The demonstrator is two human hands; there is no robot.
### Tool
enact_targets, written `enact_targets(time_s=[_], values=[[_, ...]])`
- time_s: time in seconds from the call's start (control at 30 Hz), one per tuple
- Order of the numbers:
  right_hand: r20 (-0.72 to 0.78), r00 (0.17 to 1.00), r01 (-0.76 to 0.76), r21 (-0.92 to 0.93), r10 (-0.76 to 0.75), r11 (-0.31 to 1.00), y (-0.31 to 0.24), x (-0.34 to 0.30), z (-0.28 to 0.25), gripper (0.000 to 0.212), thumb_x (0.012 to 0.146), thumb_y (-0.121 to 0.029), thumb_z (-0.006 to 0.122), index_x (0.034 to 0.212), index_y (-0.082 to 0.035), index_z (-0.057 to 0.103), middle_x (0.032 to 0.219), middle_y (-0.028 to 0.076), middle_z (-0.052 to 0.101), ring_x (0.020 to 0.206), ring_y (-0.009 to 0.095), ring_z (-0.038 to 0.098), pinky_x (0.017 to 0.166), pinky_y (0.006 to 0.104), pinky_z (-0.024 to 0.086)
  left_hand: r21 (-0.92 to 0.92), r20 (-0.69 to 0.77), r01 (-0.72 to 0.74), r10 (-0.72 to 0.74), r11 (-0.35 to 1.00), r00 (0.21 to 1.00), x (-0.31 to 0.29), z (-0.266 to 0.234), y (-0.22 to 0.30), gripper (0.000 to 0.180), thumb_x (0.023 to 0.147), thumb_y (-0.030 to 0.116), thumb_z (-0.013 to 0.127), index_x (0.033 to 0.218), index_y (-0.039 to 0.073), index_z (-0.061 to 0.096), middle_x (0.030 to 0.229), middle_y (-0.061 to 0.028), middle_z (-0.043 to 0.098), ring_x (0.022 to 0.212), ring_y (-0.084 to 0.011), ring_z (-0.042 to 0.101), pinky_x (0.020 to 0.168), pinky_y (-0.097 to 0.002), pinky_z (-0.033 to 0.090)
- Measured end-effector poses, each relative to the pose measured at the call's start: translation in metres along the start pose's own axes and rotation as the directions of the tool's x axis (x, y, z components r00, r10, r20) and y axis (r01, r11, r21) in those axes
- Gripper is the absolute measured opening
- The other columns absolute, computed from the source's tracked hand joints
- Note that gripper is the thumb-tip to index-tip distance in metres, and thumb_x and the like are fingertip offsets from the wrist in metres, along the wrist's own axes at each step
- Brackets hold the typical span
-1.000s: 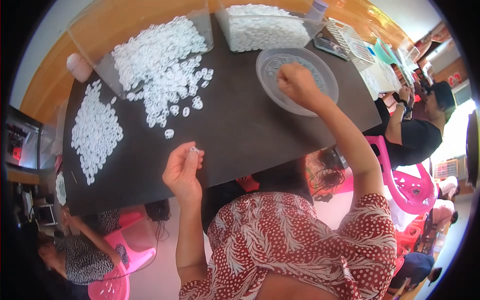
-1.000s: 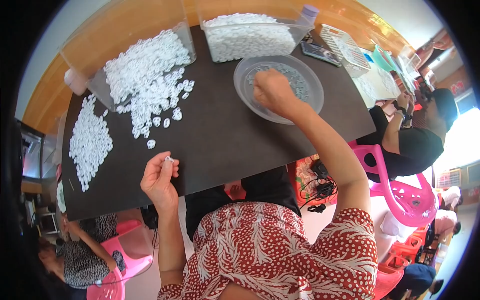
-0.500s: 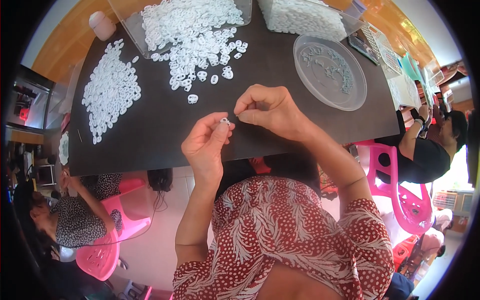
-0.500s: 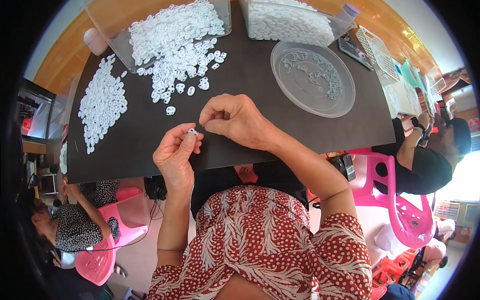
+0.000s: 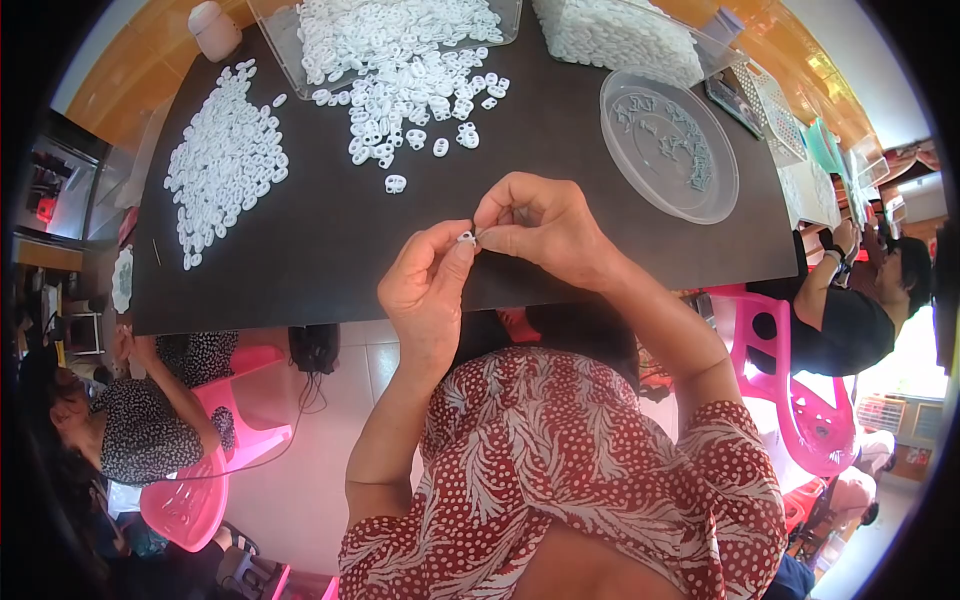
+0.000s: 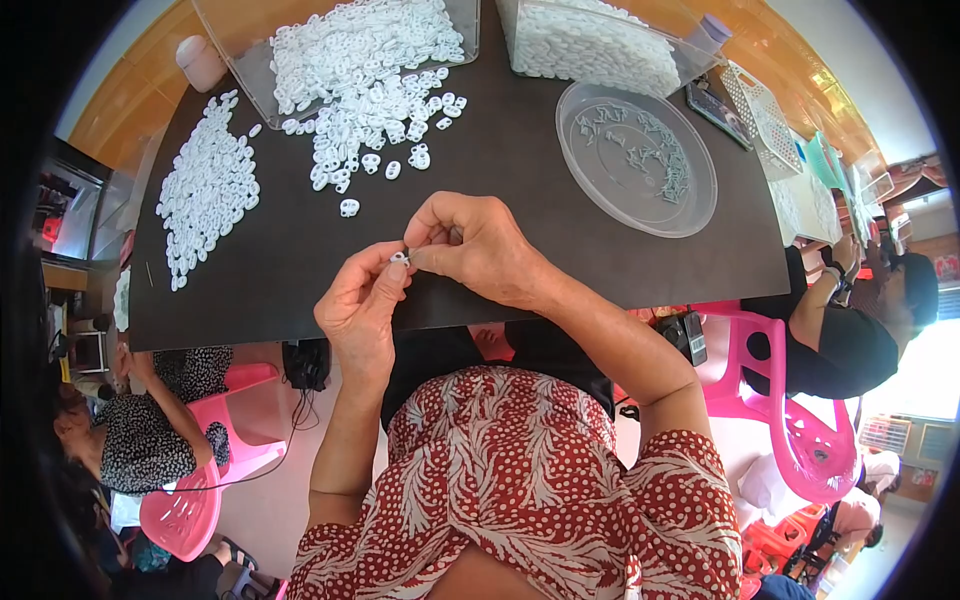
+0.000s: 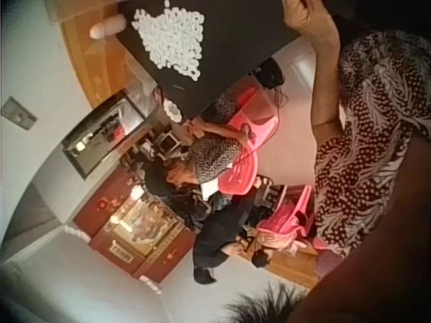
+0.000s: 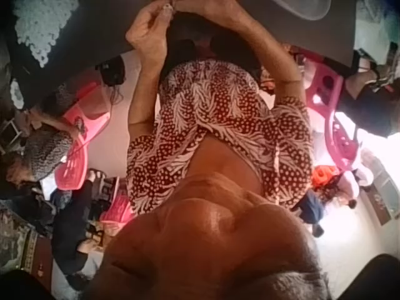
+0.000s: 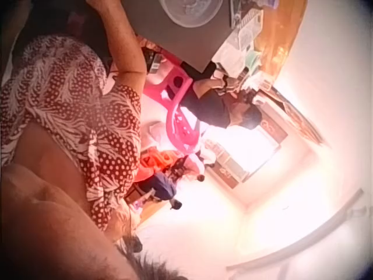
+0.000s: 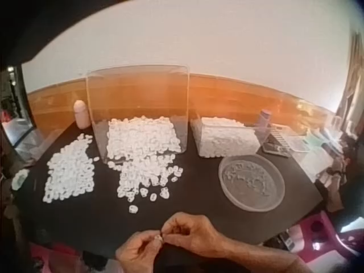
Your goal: The recorder is manually assembling small white plastic components by inserting metal pins at a workshop table.
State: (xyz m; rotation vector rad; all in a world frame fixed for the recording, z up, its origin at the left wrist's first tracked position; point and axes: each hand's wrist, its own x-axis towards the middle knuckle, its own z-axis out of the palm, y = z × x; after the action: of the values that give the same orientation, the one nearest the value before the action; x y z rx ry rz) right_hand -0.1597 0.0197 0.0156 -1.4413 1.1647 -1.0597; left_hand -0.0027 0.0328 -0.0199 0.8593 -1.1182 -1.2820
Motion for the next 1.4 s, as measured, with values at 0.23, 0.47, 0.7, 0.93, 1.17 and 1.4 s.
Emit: enact_targets(time_s=[0.23,0.47,0.7,0.93,1.17,1.4], values=[[0.006,1.0,0.0,0.045,-0.001,0.999,0.004,-0.001,0.001,0.009,0.076,-0.002,0.066,0.082,0.002,0.06,0.071,0.0,0.059,0.066,0.004,0.053,0.059,0.0216,0.045,0.066,0.0,-0.029,0.029,0.997,1.0,-0.001,-0.003,-0.003,0.018,0.085,0.005,0.063,0.101,-0.004,0.063,0.084,-0.004,0.063,0.07,-0.0066,0.055,0.061,-0.0181,0.044],[0.071,0.996,-0.066,0.046,0.062,0.997,0.002,-0.002,0.0,0.012,0.079,0.001,0.065,0.09,0.003,0.059,0.082,0.002,0.06,0.074,0.006,0.054,0.066,0.0205,0.045,0.047,-0.008,0.001,0.0,0.999,1.0,-0.003,-0.004,-0.003,0.018,0.085,0.005,0.064,0.1,-0.004,0.063,0.084,-0.0036,0.063,0.07,-0.0064,0.055,0.061,-0.0178,0.044],[0.066,0.996,-0.069,0.045,0.066,0.997,0.005,-0.002,0.003,0.012,0.08,0.001,0.065,0.09,0.003,0.059,0.081,0.002,0.059,0.073,0.005,0.054,0.064,0.0196,0.045,0.095,-0.001,-0.019,0.019,0.995,1.0,-0.004,-0.007,-0.008,0.017,0.085,0.004,0.063,0.1,-0.004,0.063,0.085,-0.0032,0.062,0.07,-0.0059,0.055,0.062,-0.0176,0.044],[0.036,0.997,-0.072,0.002,0.072,0.997,0.006,-0.002,0.008,0.01,0.079,0.001,0.065,0.088,0.003,0.059,0.081,0.003,0.06,0.073,0.005,0.055,0.063,0.0203,0.046,0.461,0.09,-0.302,0.294,0.835,0.951,-0.002,-0.006,-0.005,0.013,0.084,0.001,0.063,0.096,-0.005,0.064,0.074,-0.0003,0.056,0.066,-0.0068,0.051,0.06,-0.0185,0.042],[-0.023,0.996,-0.081,0.056,0.082,0.995,0.009,-0.001,0.016,0.009,0.079,0.002,0.064,0.087,0.003,0.06,0.082,0.003,0.06,0.074,0.006,0.055,0.066,0.0203,0.046,0.371,0.028,-0.193,0.197,0.908,0.98,-0.003,-0.011,-0.009,0.015,0.084,0.001,0.062,0.098,-0.004,0.064,0.078,-0.0021,0.058,0.067,-0.0066,0.052,0.059,-0.0191,0.043],[0.003,1.0,-0.025,-0.051,0.025,0.998,0.01,-0.001,0.012,0.01,0.079,0.0,0.064,0.088,0.001,0.061,0.083,0.0,0.059,0.074,0.005,0.052,0.066,0.0201,0.044,0.316,0.013,-0.123,0.125,0.941,0.992,-0.002,-0.01,-0.008,0.018,0.085,0.002,0.062,0.102,-0.004,0.064,0.085,-0.003,0.06,0.07,-0.0062,0.054,0.062,-0.0184,0.045]])
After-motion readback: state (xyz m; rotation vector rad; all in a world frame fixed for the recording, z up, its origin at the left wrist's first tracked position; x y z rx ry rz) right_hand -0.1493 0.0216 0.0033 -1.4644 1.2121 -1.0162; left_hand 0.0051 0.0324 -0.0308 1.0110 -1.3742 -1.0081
